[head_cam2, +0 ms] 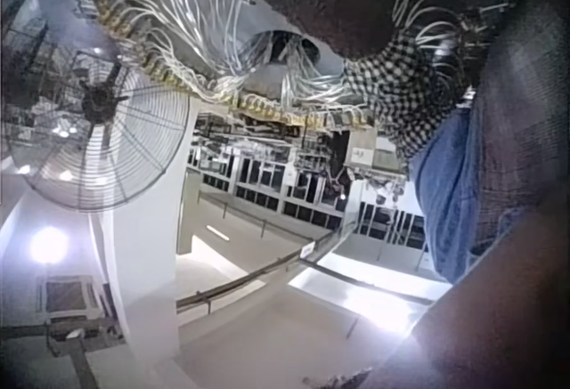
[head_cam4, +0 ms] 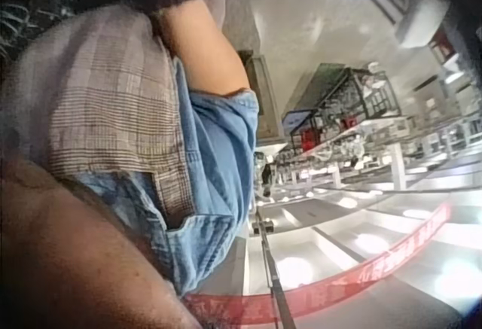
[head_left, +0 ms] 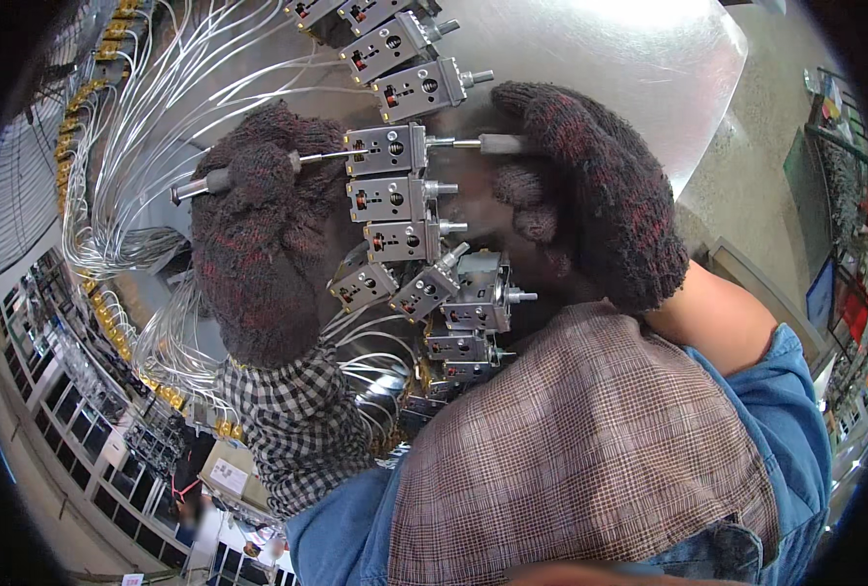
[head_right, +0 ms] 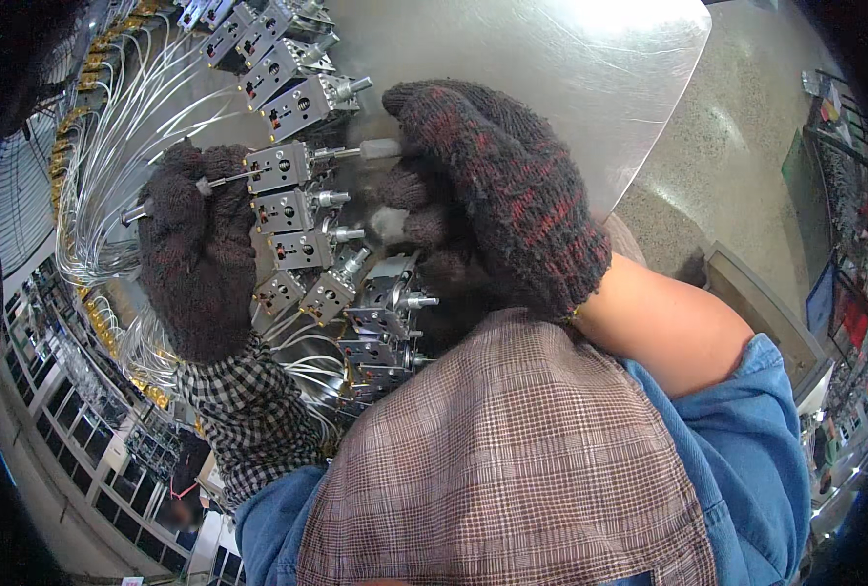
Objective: Manually wiring and assembling a circular array of metal components at a workstation.
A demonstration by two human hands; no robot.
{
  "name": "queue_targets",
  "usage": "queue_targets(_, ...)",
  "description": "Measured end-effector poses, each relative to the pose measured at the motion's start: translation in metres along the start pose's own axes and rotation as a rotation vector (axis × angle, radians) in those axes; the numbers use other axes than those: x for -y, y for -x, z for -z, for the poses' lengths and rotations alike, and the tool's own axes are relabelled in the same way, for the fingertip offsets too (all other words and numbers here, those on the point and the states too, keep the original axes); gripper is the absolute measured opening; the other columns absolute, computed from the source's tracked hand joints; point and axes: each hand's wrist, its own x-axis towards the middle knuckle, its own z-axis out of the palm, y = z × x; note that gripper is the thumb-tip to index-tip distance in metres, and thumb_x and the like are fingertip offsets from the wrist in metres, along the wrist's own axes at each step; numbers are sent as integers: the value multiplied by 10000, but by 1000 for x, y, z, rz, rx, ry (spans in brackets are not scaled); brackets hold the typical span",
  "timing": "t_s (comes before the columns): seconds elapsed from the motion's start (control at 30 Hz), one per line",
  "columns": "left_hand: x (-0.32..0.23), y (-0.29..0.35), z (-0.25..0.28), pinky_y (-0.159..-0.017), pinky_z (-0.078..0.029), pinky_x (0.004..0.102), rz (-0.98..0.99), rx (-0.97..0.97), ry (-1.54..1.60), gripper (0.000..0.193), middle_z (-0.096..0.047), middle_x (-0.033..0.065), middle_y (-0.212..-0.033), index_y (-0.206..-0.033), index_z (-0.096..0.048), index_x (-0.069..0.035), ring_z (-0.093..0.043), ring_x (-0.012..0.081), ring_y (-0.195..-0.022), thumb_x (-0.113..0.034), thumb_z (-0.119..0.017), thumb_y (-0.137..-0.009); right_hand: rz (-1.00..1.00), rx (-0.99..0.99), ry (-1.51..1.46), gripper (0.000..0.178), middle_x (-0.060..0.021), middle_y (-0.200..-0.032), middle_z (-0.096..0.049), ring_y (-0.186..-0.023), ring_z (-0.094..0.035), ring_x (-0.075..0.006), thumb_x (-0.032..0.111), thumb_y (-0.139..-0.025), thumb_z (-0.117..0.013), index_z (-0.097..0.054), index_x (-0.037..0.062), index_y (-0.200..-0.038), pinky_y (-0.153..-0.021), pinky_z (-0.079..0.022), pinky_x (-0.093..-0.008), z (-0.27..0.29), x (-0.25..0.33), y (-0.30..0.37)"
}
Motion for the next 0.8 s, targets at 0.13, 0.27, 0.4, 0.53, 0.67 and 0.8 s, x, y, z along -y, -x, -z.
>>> queue_targets(0.13,-2,0,1,-834,-439,318,18,-7,10,123,-611,95,-974,-911,-630,-2,-563,223,-940,-70,-596,-814,30,-38,-143,502,-163,-1136,-519,-896,-600,-266,54,-688,-648,-478,25,-1159,-684,-511,-333,-2,-2,0)
queue_targets(0.27,1,-3,-1,-852,-432,323,-28,20,28,122,-614,99,-974,-911,-624,9,-561,228,-949,-73,-573,-835,-29,-78,-394,470,-151,-1178,-492,-883,-606,-210,-8,-731,-624,-474,24,-1174,-623,-520,-286,-6,1,1)
queue_targets(0.4,0,4,11,-829,-447,316,243,-14,596,127,-616,102,-962,-932,-611,6,-566,216,-941,-61,-573,-831,381,29,179,447,-165,-1233,-445,-905,-609,-210,-36,-716,-639,-492,7,-1136,-645,-527,-300,0,-7,-2)
queue_targets(0.53,16,5,-3,-777,-474,314,-61,-78,179,193,-612,130,-943,-1007,-574,3,-577,200,-921,-68,-581,-828,357,-44,178,425,-181,-1226,-446,-855,-615,-202,-40,-738,-608,-492,12,-1143,-642,-525,-292,-1,-11,5)
queue_targets(0.67,-16,12,8,-753,-518,288,519,-103,713,151,-579,164,-957,-948,-532,92,-596,214,-876,-14,-525,-841,51,-127,-106,367,-182,-1152,-493,-904,-589,-244,75,-785,-606,-499,46,-1134,-750,-514,-313,-2,-3,20)
queue_targets(0.8,3,34,2,-740,-520,283,210,-35,363,162,-563,169,-995,-960,-544,60,-592,204,-879,-58,-457,-891,-119,-185,-341,464,-139,-1034,-564,-754,-583,-166,176,-845,-561,-405,12,-1249,-610,-498,-260,-14,12,28)
